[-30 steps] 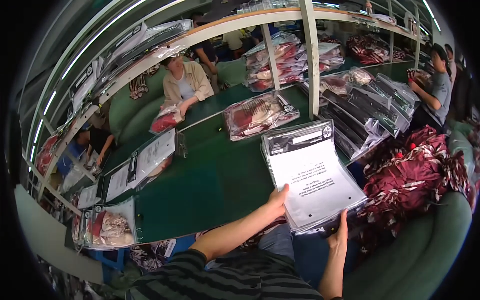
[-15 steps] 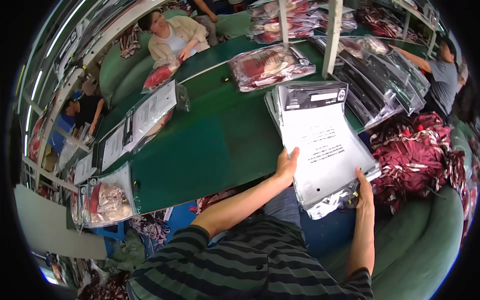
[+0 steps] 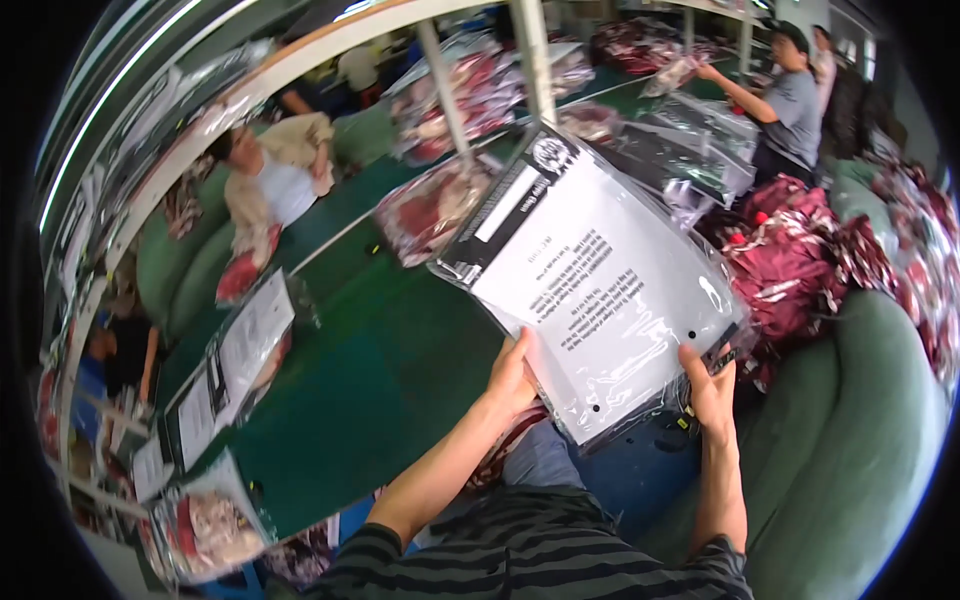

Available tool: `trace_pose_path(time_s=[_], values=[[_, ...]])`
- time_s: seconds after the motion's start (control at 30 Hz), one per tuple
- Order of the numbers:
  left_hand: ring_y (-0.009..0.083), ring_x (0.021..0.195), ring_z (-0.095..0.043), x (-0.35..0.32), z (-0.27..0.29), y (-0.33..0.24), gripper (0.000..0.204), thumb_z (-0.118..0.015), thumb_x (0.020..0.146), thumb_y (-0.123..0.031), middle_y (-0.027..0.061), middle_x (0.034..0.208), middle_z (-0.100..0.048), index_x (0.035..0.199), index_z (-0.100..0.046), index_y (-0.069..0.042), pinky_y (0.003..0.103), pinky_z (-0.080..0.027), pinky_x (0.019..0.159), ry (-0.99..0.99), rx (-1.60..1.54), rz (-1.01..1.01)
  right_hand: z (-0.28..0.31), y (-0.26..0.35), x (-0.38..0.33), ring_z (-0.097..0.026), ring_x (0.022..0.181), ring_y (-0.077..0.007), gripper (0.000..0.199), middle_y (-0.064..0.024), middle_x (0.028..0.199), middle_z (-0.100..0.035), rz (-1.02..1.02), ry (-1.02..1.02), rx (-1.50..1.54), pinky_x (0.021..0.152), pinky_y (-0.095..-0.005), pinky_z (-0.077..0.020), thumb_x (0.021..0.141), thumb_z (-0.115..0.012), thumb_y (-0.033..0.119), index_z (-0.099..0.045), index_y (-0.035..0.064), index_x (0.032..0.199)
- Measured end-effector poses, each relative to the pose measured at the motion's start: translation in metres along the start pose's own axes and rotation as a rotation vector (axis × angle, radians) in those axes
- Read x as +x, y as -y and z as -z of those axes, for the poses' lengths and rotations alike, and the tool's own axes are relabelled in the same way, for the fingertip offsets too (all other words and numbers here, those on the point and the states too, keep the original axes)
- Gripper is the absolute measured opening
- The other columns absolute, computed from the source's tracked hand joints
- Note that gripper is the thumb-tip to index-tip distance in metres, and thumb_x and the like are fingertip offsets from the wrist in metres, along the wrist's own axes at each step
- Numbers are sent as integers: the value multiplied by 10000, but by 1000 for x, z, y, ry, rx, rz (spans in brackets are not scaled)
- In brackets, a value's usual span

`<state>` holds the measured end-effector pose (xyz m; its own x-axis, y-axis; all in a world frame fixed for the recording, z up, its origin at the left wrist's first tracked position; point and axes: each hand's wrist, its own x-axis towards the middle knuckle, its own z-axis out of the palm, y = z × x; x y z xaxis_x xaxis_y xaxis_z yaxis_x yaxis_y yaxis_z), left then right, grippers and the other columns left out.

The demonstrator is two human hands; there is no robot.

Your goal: Folding a red garment and placing it into a clear plastic packaging bag on a workbench.

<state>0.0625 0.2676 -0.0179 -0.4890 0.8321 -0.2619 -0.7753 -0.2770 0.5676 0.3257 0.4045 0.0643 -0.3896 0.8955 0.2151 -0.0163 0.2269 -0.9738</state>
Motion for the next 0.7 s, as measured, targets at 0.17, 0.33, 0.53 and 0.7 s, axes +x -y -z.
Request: trace_pose_path(time_s=[0.17,0.33,0.53,0.7], values=[[230,1187,-593,27,-129,-43,476,-550,1037,-232,131,1380,-548,1460,-377,-100,344,-502,982,392,100,-120,39,39,29,-584,913,-161,355,-70,1061,-673,227,-186,122,851,-291,-464,905,-656,110,-611,-20,1232],[213,1221,-510,60,-249,-99,489,-513,1040,-204,157,1401,-510,1484,-344,-92,348,-425,1023,625,685,-488,39,41,76,-641,938,-180,393,-102,1092,-691,275,-499,329,828,-277,-501,899,-667,140,-613,-55,1236],[280,1167,-541,112,-374,-153,507,-519,979,-165,203,1355,-519,1448,-346,-79,419,-449,991,695,770,-606,29,62,182,-687,842,-198,437,-136,1074,-704,271,-551,730,720,-249,-547,915,-666,203,-605,-87,1235],[301,1031,-609,168,-429,-211,466,-538,950,-126,233,1254,-550,1370,-354,-42,445,-539,871,684,765,-676,7,96,295,-690,854,-202,468,-140,1096,-697,283,-419,861,726,-255,-551,908,-680,237,-603,-80,1244]])
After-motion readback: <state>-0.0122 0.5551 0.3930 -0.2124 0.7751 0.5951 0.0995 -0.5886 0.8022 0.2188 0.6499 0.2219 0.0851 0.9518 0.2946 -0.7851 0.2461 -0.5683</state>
